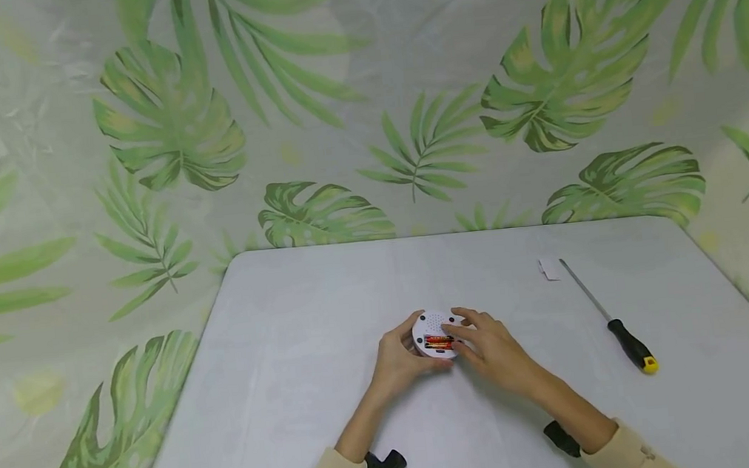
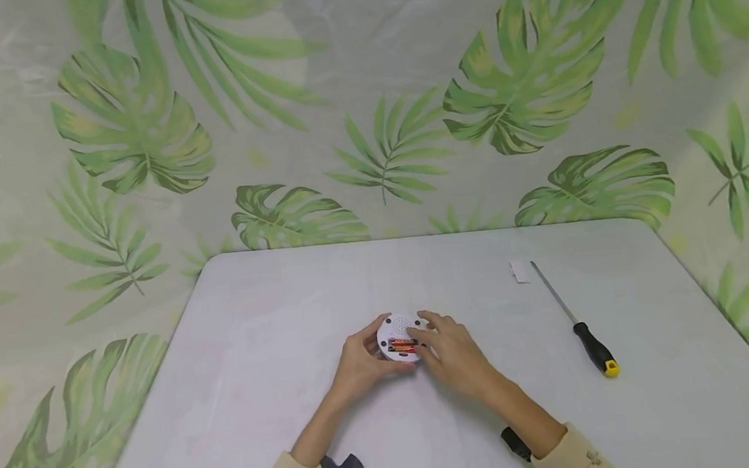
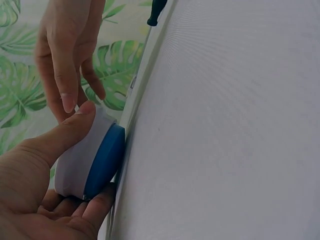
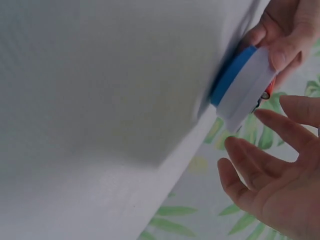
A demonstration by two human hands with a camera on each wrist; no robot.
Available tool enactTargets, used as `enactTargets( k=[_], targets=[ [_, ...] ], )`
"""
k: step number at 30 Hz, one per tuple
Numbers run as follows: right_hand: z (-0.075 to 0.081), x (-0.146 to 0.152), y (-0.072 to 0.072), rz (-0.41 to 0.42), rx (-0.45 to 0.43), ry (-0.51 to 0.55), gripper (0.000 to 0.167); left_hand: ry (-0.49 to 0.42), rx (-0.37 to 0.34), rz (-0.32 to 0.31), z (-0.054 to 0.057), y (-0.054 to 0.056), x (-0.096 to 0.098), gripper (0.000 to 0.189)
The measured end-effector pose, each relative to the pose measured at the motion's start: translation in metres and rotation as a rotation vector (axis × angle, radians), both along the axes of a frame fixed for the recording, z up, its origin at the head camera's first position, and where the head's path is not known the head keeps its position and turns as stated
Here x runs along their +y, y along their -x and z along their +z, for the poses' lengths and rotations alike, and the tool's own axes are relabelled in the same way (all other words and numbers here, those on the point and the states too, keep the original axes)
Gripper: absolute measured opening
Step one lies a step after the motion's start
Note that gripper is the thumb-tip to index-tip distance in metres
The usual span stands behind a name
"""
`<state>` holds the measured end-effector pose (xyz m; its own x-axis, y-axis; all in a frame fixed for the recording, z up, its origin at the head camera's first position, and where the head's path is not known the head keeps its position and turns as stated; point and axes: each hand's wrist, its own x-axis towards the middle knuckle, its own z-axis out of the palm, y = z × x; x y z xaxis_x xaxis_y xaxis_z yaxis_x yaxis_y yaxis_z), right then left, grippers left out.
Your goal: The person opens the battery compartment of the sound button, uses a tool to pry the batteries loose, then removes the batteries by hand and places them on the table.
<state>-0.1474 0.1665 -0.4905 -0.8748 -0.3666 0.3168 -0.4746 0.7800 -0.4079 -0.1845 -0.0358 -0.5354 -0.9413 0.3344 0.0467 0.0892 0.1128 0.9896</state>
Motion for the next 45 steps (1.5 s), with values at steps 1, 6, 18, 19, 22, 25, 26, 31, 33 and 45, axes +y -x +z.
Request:
enactTargets(
  k=[1, 6, 18, 19, 22, 25, 26, 31, 33, 45],
  targets=[
    [0.000, 0.000, -0.001, -0.007, 0.008, -0.014, 0.032, -0.003, -0.002, 0.001, 0.000, 0.000, 0.000, 0.098],
    [-0.004, -0.002, -0.004, -0.044, 0.083, -0.107, 0.032, -0.009, 0.004, -0.002, 0.001, 0.001, 0.000, 0.097],
    [-0.009, -0.007, -0.007, -0.066, 0.167, -0.131, 0.029, -0.009, 0.021, 0.003, 0.000, 0.001, 0.000, 0.095],
    [-0.010, -0.008, -0.007, -0.064, 0.178, -0.131, 0.028, -0.006, 0.026, 0.003, -0.001, 0.001, 0.000, 0.094],
    [-0.010, -0.009, -0.006, -0.065, 0.209, -0.121, 0.024, -0.004, 0.030, -0.002, -0.001, 0.001, -0.001, 0.094],
    [-0.010, -0.010, -0.005, -0.075, 0.221, -0.095, 0.020, 0.000, 0.034, -0.002, -0.001, 0.001, -0.001, 0.095],
    [-0.009, -0.010, -0.005, -0.080, 0.219, -0.081, 0.019, 0.001, 0.032, -0.001, -0.001, 0.001, -0.001, 0.095],
    [-0.010, -0.010, -0.002, -0.104, 0.175, 0.000, 0.016, 0.014, 0.036, -0.005, -0.002, 0.001, -0.001, 0.095],
    [-0.010, -0.010, 0.000, -0.107, 0.151, 0.040, 0.014, 0.016, 0.034, -0.008, -0.002, 0.001, -0.001, 0.095],
    [-0.003, -0.007, 0.006, -0.050, -0.033, 0.143, 0.016, -0.002, 0.030, -0.009, -0.002, 0.001, 0.000, 0.096]
  ],
)
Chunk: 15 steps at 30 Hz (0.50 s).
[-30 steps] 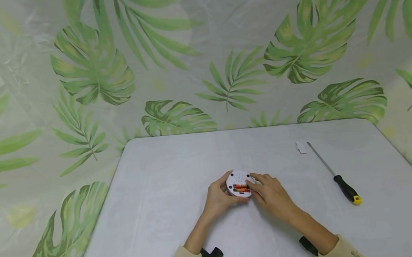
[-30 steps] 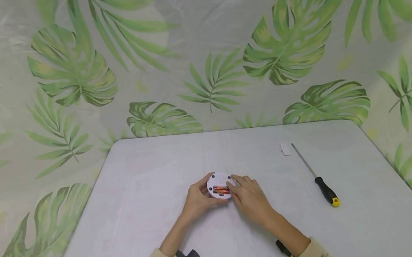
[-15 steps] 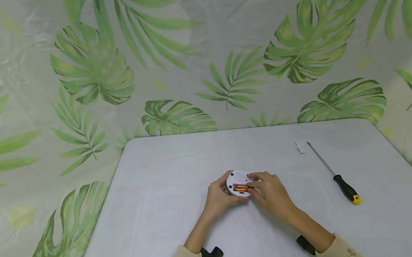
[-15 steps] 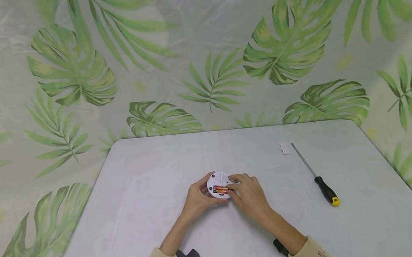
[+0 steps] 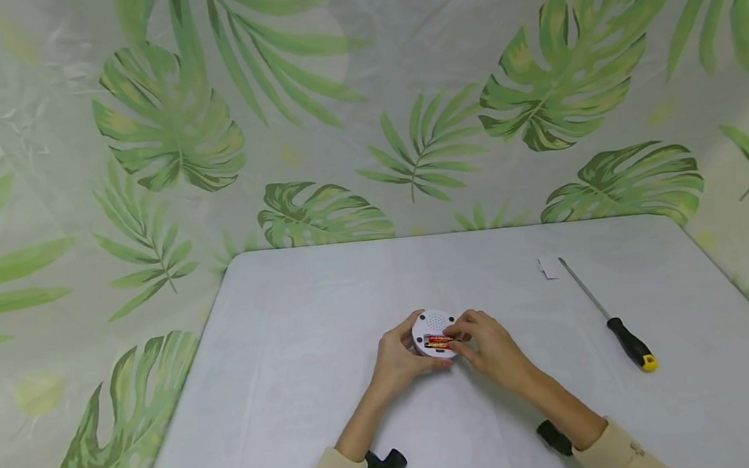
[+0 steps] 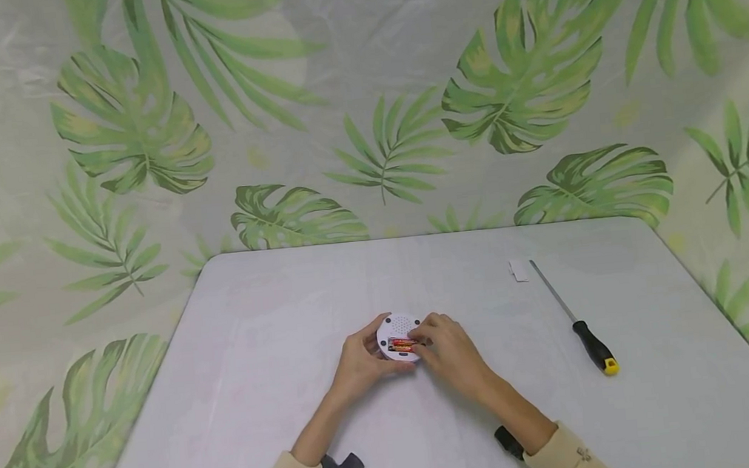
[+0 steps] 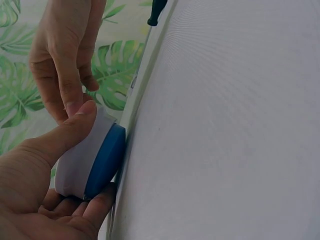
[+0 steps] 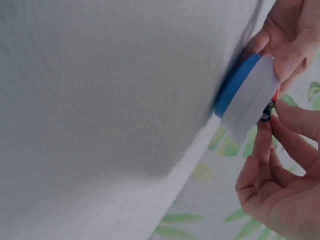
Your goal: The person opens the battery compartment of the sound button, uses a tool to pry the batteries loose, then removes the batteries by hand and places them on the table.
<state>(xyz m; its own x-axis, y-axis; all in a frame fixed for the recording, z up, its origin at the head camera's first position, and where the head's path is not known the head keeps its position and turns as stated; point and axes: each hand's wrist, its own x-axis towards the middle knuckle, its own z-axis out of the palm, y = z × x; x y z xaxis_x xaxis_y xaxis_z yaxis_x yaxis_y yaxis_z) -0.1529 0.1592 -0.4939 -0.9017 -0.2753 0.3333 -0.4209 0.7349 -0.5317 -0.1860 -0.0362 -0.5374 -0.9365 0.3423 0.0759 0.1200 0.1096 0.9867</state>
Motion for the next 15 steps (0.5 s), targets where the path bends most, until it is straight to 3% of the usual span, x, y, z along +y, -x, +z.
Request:
enactTargets(
  k=[15],
  targets=[
    [0.0063, 0.0033, 0.0028, 0.017, -0.032, -0.029, 0.011, 0.004, 0.004, -0.002, -0.0008, -0.0004, 0.0004, 0.095]
  ],
)
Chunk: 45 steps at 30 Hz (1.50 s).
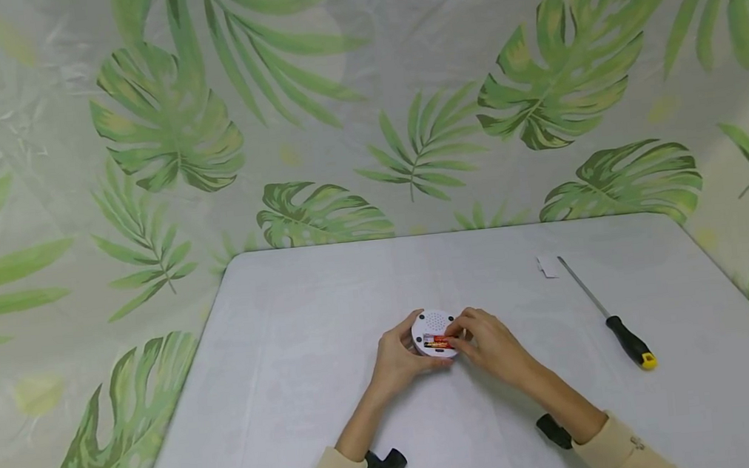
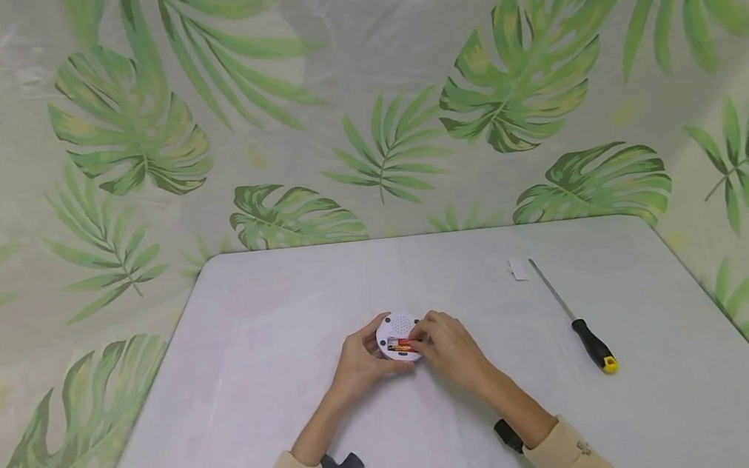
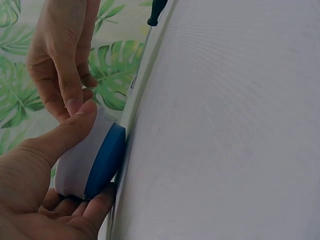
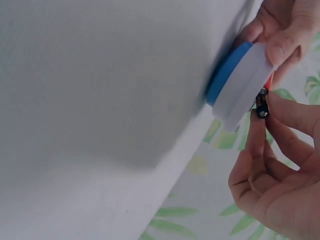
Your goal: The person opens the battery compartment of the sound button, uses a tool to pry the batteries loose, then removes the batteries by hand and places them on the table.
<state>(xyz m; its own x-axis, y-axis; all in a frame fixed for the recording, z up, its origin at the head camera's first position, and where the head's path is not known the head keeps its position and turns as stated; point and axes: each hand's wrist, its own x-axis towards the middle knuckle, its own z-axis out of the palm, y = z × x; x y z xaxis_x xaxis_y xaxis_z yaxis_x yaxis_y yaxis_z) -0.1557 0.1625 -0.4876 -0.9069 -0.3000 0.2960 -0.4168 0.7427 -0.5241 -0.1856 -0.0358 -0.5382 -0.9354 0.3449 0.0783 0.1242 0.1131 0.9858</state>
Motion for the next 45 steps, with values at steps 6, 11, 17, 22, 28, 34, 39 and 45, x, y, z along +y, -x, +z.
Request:
enactTargets(
  k=[6, 11, 17, 22, 28, 34, 39, 45],
  targets=[
    [0.002, 0.009, -0.003, -0.020, 0.011, -0.033, 0.010, -0.010, -0.002, -0.001, 0.000, 0.001, 0.002, 0.093],
    [0.004, 0.022, -0.006, -0.069, 0.018, -0.054, 0.010, 0.000, -0.002, 0.006, 0.000, 0.001, 0.002, 0.093],
    [0.014, 0.054, -0.005, -0.139, 0.007, -0.074, 0.008, 0.000, -0.012, 0.021, 0.001, -0.001, 0.001, 0.094],
    [0.021, 0.095, 0.003, -0.187, 0.027, -0.093, 0.008, -0.005, -0.035, 0.024, -0.001, -0.002, 0.001, 0.097],
    [0.027, 0.157, 0.020, -0.289, 0.025, -0.107, 0.009, -0.010, -0.047, 0.026, -0.002, -0.002, 0.001, 0.098],
    [0.022, 0.222, 0.047, -0.408, -0.012, -0.091, 0.016, -0.011, -0.039, 0.028, 0.000, 0.000, 0.003, 0.098],
    [0.008, 0.270, 0.064, -0.534, -0.079, -0.071, 0.025, -0.011, -0.035, 0.022, 0.001, 0.001, 0.003, 0.097],
    [-0.006, 0.303, 0.078, -0.660, -0.188, -0.089, 0.032, -0.023, -0.039, 0.019, -0.001, -0.001, 0.001, 0.094]
  ],
)
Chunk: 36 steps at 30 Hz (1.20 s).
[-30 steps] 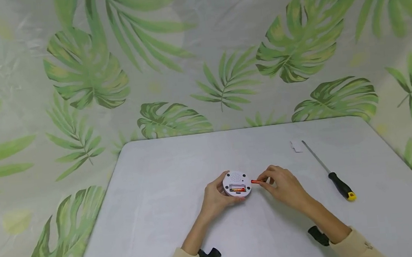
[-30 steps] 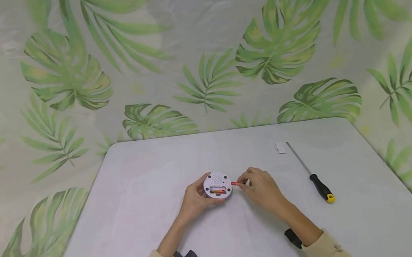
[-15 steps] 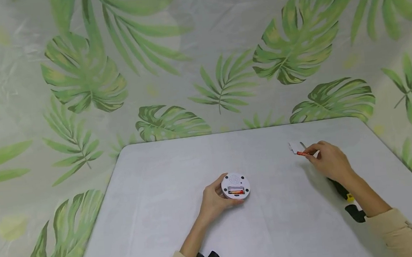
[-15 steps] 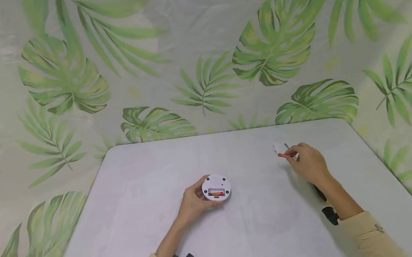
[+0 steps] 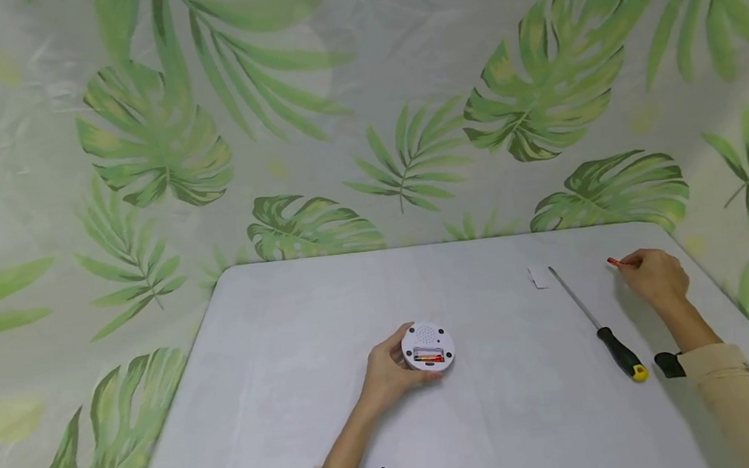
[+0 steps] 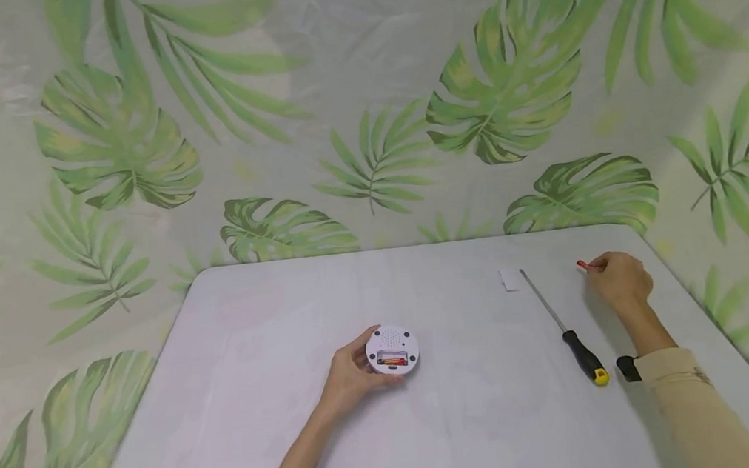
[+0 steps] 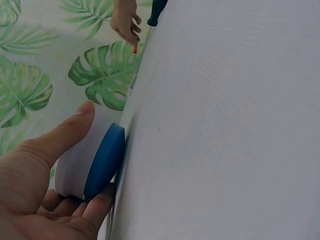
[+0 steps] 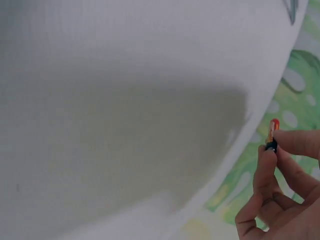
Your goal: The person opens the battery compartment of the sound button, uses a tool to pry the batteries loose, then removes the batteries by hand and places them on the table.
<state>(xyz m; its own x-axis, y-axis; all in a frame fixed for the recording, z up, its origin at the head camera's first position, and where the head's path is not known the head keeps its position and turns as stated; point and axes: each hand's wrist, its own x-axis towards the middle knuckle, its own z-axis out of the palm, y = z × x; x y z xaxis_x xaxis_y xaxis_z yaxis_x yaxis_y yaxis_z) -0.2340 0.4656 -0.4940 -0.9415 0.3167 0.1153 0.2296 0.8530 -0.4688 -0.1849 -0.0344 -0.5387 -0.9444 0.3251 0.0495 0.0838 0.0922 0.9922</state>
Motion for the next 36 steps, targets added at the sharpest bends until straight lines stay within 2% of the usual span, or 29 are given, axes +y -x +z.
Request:
enactTargets(
  k=[6, 11, 18, 22, 25, 29, 31, 33, 36],
  targets=[
    [-0.004, 0.006, 0.006, -0.072, -0.064, -0.016, 0.036, -0.004, -0.010, 0.006, -0.001, -0.007, -0.007, 0.095],
    [-0.008, 0.007, 0.009, -0.096, -0.104, -0.052, 0.035, -0.008, -0.005, 0.000, -0.001, -0.008, -0.007, 0.096],
    [-0.010, 0.012, 0.006, -0.051, -0.132, -0.122, 0.037, -0.011, -0.004, -0.021, -0.002, -0.007, -0.004, 0.097],
    [0.002, 0.004, 0.004, 0.001, -0.149, -0.169, 0.042, -0.007, -0.004, -0.026, -0.002, -0.003, -0.002, 0.098],
    [0.019, -0.016, 0.002, 0.054, -0.133, -0.206, 0.041, -0.002, 0.008, -0.022, 0.000, 0.000, -0.001, 0.099],
    [0.039, -0.059, -0.002, 0.167, -0.039, -0.208, 0.048, 0.004, 0.013, -0.020, 0.001, 0.003, 0.000, 0.099],
    [0.045, -0.086, -0.006, 0.256, 0.024, -0.163, 0.052, 0.003, 0.012, -0.019, 0.002, 0.003, 0.000, 0.099],
    [0.046, -0.116, -0.011, 0.363, 0.107, -0.091, 0.049, -0.002, 0.005, -0.015, 0.003, 0.002, 0.000, 0.099],
    [0.042, -0.161, -0.019, 0.528, 0.229, 0.012, 0.043, -0.015, 0.007, -0.010, 0.002, 0.002, -0.001, 0.098]
  ],
)
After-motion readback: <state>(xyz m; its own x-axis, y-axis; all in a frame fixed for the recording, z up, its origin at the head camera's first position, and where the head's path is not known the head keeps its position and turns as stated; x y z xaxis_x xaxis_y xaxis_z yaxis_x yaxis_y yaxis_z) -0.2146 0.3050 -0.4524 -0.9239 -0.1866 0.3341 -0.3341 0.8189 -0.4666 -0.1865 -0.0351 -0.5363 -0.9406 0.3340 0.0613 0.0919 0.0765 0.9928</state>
